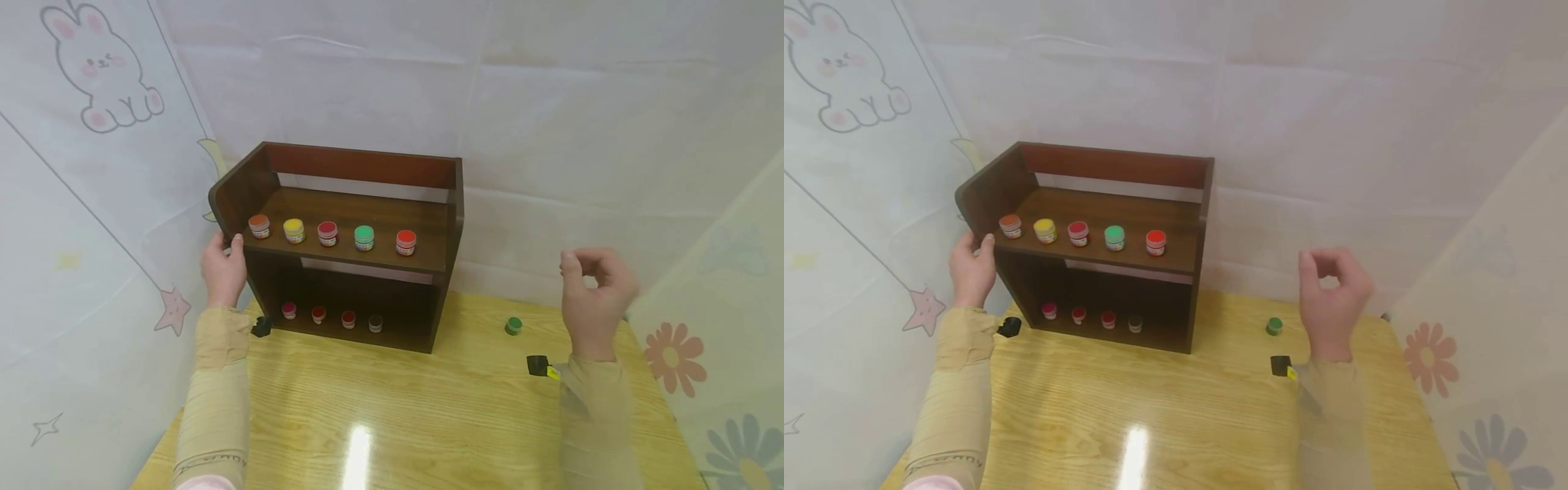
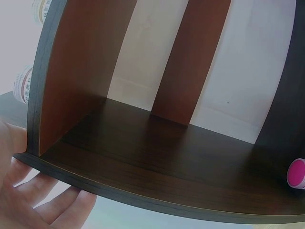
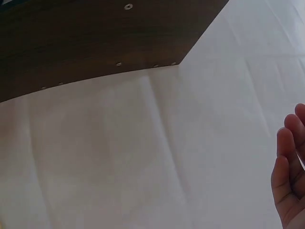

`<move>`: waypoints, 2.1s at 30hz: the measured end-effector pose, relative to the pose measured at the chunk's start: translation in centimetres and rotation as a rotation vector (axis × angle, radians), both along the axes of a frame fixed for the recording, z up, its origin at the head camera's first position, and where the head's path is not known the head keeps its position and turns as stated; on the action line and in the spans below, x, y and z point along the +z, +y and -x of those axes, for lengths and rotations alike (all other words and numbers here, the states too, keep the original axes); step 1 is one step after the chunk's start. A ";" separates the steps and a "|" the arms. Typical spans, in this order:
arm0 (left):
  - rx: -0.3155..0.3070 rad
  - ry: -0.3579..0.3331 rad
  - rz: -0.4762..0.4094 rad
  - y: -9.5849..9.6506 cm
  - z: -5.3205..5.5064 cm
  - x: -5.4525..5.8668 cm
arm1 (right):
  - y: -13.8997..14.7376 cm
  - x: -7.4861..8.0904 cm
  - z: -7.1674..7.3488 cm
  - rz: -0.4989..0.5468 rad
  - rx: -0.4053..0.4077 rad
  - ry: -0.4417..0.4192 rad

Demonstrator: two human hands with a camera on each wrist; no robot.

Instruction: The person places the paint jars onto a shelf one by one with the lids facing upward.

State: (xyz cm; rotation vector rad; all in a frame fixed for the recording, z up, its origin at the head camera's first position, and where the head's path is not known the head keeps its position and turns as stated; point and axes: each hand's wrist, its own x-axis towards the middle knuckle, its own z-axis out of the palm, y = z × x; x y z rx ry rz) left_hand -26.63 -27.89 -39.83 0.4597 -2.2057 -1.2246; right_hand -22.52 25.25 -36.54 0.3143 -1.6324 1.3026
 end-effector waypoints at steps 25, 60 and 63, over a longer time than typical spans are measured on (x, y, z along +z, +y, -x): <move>-0.011 0.001 -0.005 -0.1 0.0 0.0 | 5.4 -13.5 7.9 -0.259 -0.148 -0.638; -0.007 0.027 0.025 0.0 0.0 -0.2 | 6.1 -23.4 8.0 -0.665 0.235 -1.164; -0.007 0.027 0.026 0.0 0.0 -0.3 | 6.1 -23.4 8.0 -0.650 0.254 -1.185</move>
